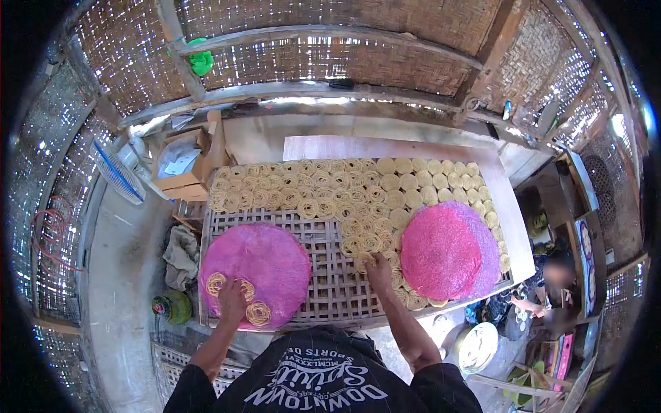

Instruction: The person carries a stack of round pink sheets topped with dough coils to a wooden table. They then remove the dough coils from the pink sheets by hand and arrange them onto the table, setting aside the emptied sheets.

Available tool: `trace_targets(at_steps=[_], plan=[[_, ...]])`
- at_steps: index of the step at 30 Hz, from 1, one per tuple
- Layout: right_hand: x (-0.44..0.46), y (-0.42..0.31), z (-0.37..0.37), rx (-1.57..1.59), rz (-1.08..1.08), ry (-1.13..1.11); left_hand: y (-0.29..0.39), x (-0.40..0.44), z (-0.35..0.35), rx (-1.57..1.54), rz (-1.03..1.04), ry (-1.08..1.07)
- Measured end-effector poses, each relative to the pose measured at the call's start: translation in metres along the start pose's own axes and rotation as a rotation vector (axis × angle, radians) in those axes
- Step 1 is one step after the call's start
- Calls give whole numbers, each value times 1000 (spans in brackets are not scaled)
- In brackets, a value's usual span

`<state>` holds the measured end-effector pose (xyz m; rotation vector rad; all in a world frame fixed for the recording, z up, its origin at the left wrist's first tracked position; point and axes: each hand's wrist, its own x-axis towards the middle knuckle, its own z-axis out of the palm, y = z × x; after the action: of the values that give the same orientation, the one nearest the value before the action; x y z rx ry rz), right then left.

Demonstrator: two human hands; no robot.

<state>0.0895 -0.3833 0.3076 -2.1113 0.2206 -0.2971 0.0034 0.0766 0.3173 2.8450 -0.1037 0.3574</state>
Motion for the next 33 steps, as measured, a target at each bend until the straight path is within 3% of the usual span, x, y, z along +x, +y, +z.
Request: trace_targets(at_steps=[3,6,9,12,14,15,16,17,18,21,22,23,25,28,31,33], plan=[[7,0,-10,-238,150,-15,24,8,-29,-76,-104,-37],[5,-4,-15,-283,-155,151,12,15,-15,-37,-183,-19],[0,-28,-26,-506,-322,327,5,17,-15,-139,-206,-83],[-20,-55,-19,-428,-270,241,28,17,-34,-276,-196,43],[-43,-69,0,-159,58,-206,70,29,-79,-390,-399,-109],[-57,-78,14,-28,118,-410,90,33,-89,-453,-488,-189],[-69,-88,29,105,181,-601,101,32,-82,-541,-481,-196],[-80,-101,38,338,393,-775,112,30,-72,-632,-468,-206],[-89,-110,45,578,606,-937,127,28,-63,-634,-321,-231],[-88,-94,71,1108,876,-934,161,18,-59,-690,130,-239],[-83,-86,63,850,493,-841,166,15,-61,-713,282,-225],[-78,-77,55,518,184,-665,159,11,-55,-620,240,-173],[-59,-57,51,681,440,-494,122,-3,-39,-431,151,-67],[-30,-53,25,177,160,-344,71,-27,-35,-142,108,-86],[-11,-52,14,-317,-7,-290,54,-39,-38,-181,178,-73],[-6,-36,17,-340,-56,-258,59,-35,-44,-206,139,-94]])
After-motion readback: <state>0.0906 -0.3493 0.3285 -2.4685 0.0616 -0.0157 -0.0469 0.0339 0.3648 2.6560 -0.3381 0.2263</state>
